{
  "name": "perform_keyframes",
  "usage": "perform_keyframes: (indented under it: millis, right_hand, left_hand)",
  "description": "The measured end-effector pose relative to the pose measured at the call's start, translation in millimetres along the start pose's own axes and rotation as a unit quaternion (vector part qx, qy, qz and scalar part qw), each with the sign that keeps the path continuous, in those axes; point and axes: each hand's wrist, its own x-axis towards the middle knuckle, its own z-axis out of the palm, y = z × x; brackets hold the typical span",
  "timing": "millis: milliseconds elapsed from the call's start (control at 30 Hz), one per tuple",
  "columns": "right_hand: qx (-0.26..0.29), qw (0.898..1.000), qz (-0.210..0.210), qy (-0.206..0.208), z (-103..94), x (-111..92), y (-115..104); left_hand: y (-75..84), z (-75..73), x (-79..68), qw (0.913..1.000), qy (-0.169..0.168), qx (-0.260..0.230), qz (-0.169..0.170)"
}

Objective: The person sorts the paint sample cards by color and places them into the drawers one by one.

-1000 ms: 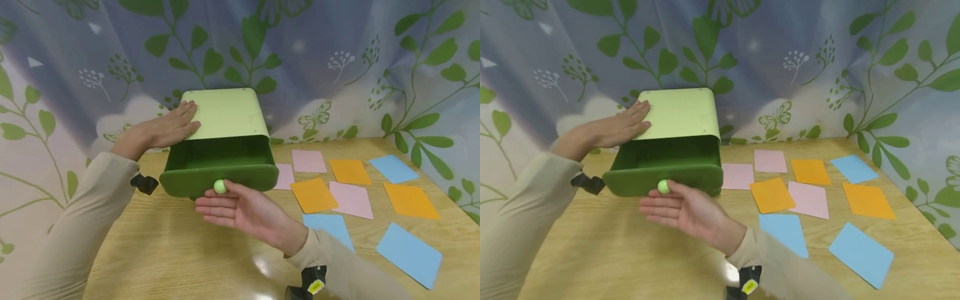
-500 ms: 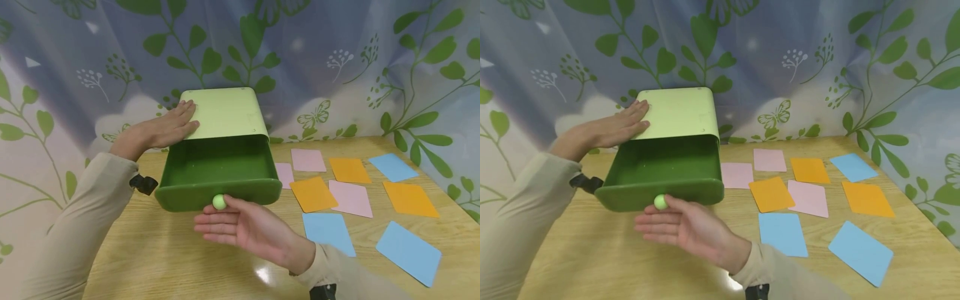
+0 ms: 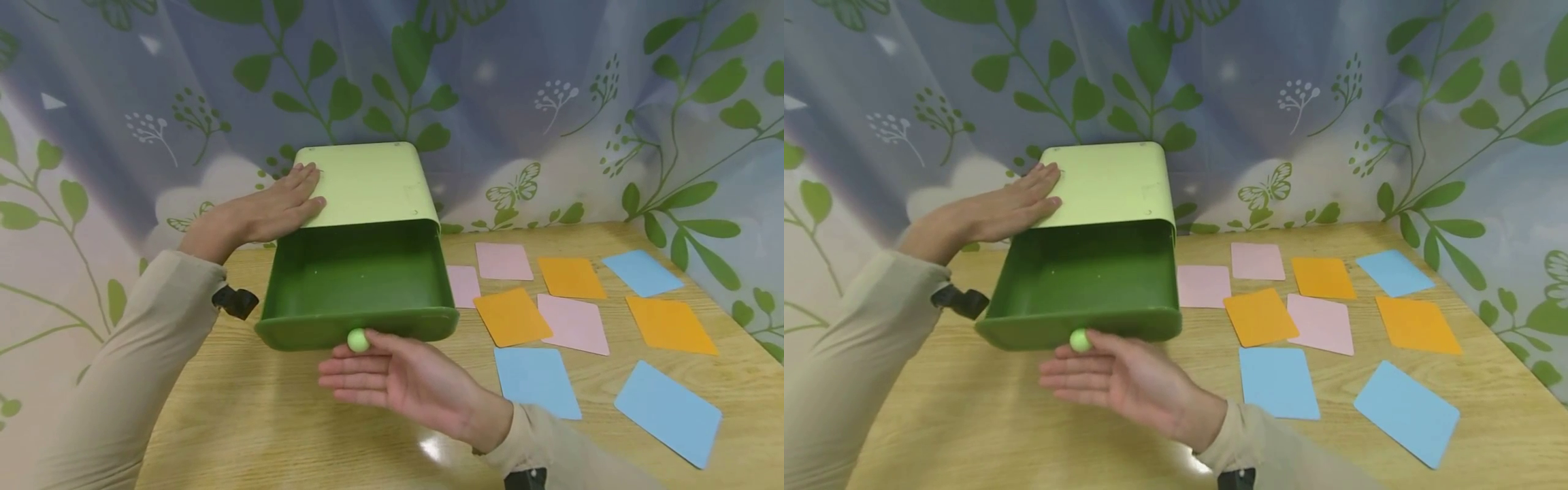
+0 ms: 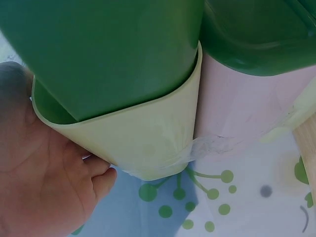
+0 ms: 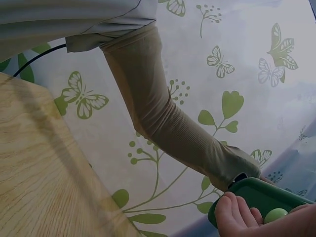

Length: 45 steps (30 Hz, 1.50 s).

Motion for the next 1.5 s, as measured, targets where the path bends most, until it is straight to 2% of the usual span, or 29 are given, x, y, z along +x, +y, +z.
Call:
perform_keyframes:
  millis: [600,733,867,933,967,1033,1067,1100,1133,1167,1200,1300,1333,1367,1433,1500]
  right_hand:
    - [-0.008,1.0,-0.005,-0.003,-9.6,0,7]
    - [-0.025,1.0,-0.004,-0.013,-18.3,-5,7]
    - [-0.086,0.996,-0.002,-0.006,-43.3,-20,4]
    - [-0.153,0.988,-0.003,0.015,-60.6,-30,1]
    - [-0.193,0.981,-0.004,0.036,-69.2,-35,-1]
    - [-0.279,0.957,-0.008,0.082,-85.8,-45,-6]
    - [-0.327,0.939,-0.009,0.108,-93.2,-49,-10]
    - [-0.377,0.916,-0.013,0.135,-100.0,-53,-14]
    - [-0.422,0.891,-0.014,0.166,-105.5,-55,-17]
    - [-0.47,0.861,-0.018,0.193,-110.8,-57,-21]
    - [-0.519,0.828,-0.025,0.213,-115.7,-58,-25]
    - [-0.638,0.718,-0.029,0.277,-126.2,-58,-33]
    - [-0.666,0.686,-0.028,0.292,-129.6,-58,-36]
    - [-0.687,0.658,-0.026,0.307,-133.1,-58,-38]
    - [-0.712,0.616,-0.006,0.337,-139.5,-57,-43]
    - [-0.724,0.587,0.021,0.362,-147.3,-56,-48]
  left_hand:
    - [0.1,0.8,0.8,1.0,0.002,0.0,0.002]
    - [-0.8,1.5,1.2,1.0,0.003,0.001,0.003]
    - [-0.4,1.4,0.7,1.0,0.003,0.002,0.002]
    - [0.1,1.0,0.5,1.0,0.004,0.003,0.003]
    - [0.4,0.8,0.5,1.0,0.004,0.003,0.004]
    - [0.5,0.2,0.5,1.0,0.004,0.004,0.005]
    - [0.5,-0.2,0.4,1.0,0.004,0.005,0.006]
    - [0.5,-0.5,0.3,1.0,0.003,0.006,0.006]
    - [0.4,-0.7,0.1,1.0,0.003,0.007,0.006]
    - [0.2,-0.9,-0.2,1.0,0.003,0.008,0.005]
    - [-0.2,-0.9,-0.4,1.0,0.003,0.009,0.004]
    - [0.0,-1.0,-0.9,0.9999,0.002,0.01,0.001]
    - [0.2,-0.8,-0.8,1.0,0.003,0.009,0.0]
    - [0.2,-0.4,-0.7,1.0,0.003,0.008,0.001]
    - [1.0,0.1,-0.3,1.0,0.002,0.006,0.0]
    - [1.4,0.9,0.1,1.0,0.003,0.004,0.0]
